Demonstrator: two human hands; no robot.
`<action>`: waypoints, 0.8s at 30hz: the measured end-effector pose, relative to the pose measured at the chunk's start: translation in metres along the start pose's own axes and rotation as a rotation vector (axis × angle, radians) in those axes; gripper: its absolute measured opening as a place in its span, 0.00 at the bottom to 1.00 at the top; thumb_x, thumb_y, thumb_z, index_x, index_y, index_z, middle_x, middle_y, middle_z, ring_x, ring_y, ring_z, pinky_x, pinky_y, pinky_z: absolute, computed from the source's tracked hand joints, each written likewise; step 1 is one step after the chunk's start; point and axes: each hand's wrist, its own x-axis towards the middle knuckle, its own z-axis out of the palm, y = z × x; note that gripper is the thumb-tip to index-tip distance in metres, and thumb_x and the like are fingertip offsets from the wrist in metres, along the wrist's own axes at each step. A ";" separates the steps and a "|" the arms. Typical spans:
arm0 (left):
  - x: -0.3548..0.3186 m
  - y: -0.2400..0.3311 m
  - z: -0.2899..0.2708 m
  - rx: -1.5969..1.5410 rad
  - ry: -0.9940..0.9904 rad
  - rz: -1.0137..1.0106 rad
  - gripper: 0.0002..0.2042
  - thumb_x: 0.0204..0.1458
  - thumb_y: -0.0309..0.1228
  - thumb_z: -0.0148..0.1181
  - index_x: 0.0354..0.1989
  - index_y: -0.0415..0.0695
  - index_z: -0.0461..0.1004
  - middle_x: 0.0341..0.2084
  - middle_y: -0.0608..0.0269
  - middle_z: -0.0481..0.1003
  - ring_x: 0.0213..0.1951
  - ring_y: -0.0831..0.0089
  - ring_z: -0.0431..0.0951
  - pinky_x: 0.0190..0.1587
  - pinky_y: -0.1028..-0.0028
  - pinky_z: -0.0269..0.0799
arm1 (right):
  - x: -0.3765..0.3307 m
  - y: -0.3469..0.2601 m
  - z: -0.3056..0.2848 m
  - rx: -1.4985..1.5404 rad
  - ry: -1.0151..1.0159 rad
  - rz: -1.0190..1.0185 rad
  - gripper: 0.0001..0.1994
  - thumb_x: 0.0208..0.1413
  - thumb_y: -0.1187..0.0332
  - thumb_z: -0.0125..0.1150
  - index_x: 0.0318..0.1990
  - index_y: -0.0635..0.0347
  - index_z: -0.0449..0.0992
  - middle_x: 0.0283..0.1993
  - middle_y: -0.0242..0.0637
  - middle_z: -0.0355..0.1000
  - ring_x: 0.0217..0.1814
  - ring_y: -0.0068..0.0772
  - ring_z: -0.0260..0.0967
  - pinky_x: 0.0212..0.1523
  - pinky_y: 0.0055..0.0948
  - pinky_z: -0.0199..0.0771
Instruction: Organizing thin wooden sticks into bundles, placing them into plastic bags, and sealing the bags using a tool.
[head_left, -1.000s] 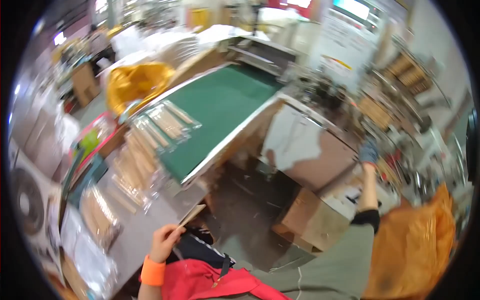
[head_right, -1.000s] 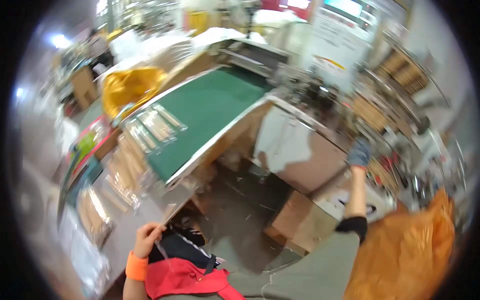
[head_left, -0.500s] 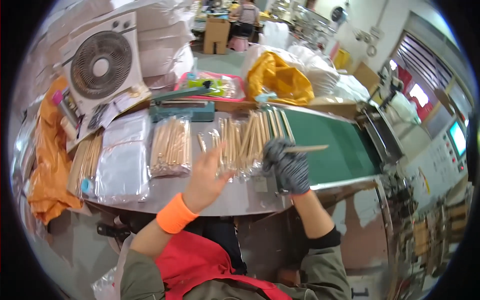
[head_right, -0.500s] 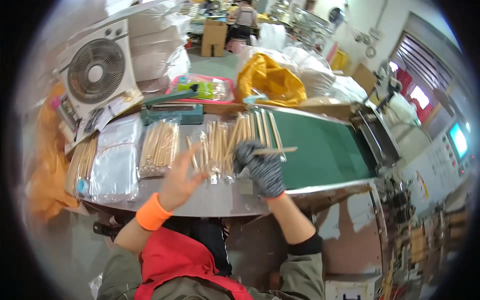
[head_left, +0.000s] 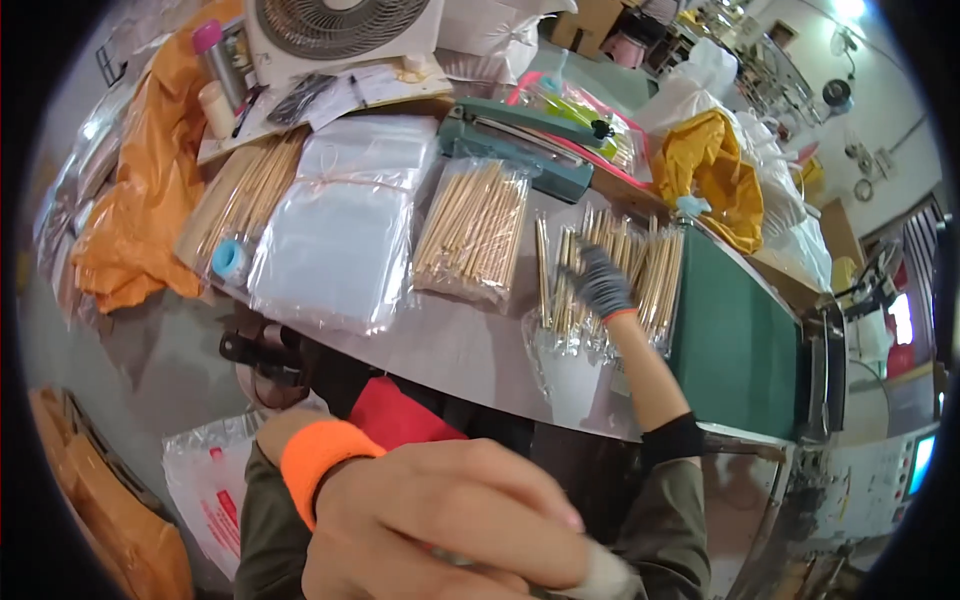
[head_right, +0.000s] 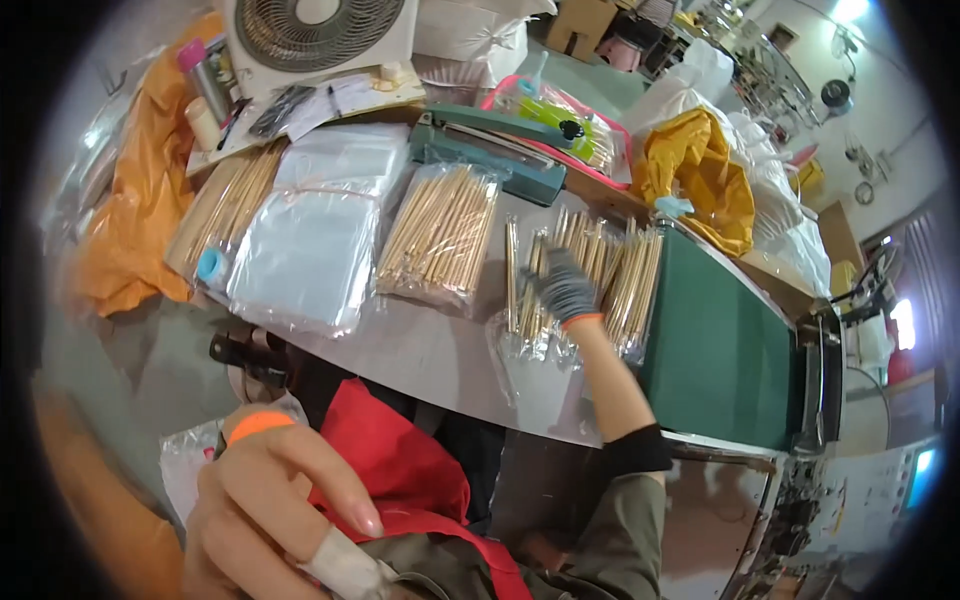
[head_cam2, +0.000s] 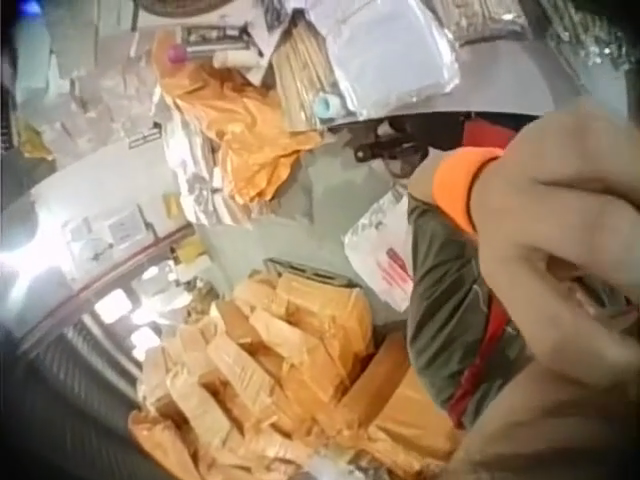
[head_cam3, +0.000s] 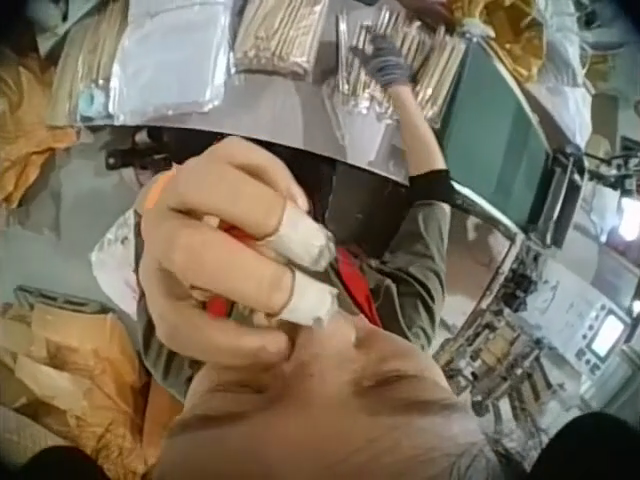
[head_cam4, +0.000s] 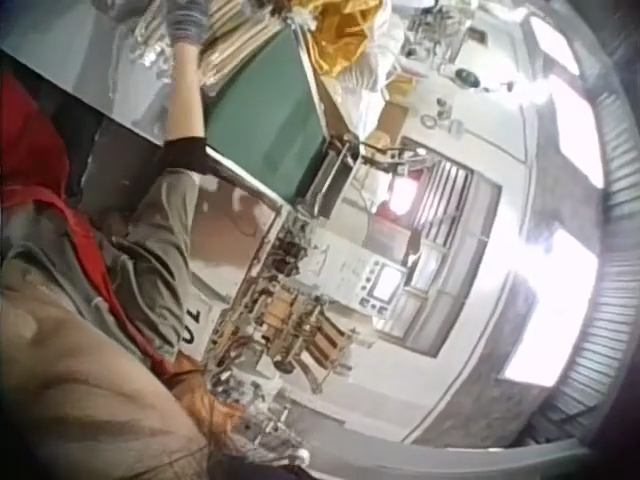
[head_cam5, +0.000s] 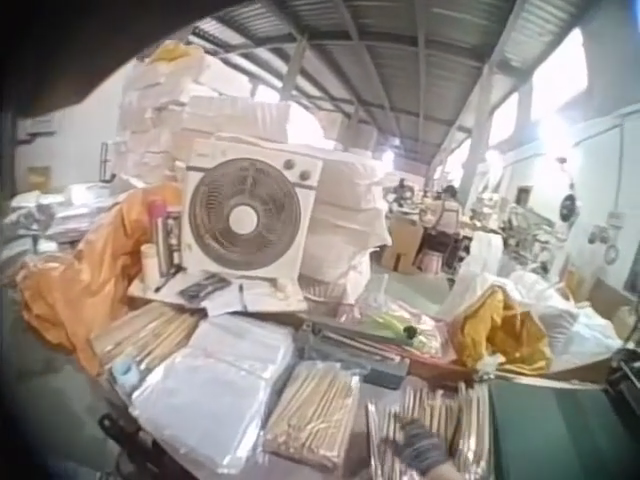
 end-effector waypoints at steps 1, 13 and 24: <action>-0.004 -0.005 -0.017 0.034 -0.095 0.006 0.08 0.44 0.27 0.60 0.33 0.51 0.71 0.33 0.68 0.75 0.36 0.67 0.72 0.34 0.71 0.69 | -0.002 -0.030 0.012 -0.036 -0.099 0.000 0.24 0.49 0.58 0.57 0.55 0.51 0.65 0.49 0.50 0.66 0.49 0.51 0.66 0.47 0.40 0.68; -0.138 -0.176 -0.300 1.805 -0.195 -1.177 0.09 0.50 0.31 0.50 0.33 0.40 0.73 0.32 0.49 0.75 0.36 0.52 0.75 0.36 0.56 0.70 | -0.084 -0.006 0.058 -0.399 -0.405 -0.402 0.08 0.46 0.69 0.47 0.34 0.61 0.69 0.30 0.42 0.67 0.31 0.38 0.68 0.24 0.35 0.70; -0.202 -0.249 -0.442 1.943 -0.395 -1.402 0.12 0.51 0.31 0.50 0.41 0.40 0.72 0.38 0.40 0.72 0.42 0.49 0.73 0.44 0.60 0.69 | 0.024 0.088 -0.175 -0.517 0.655 0.207 0.24 0.46 0.69 0.59 0.52 0.68 0.62 0.54 0.55 0.63 0.55 0.48 0.62 0.55 0.35 0.63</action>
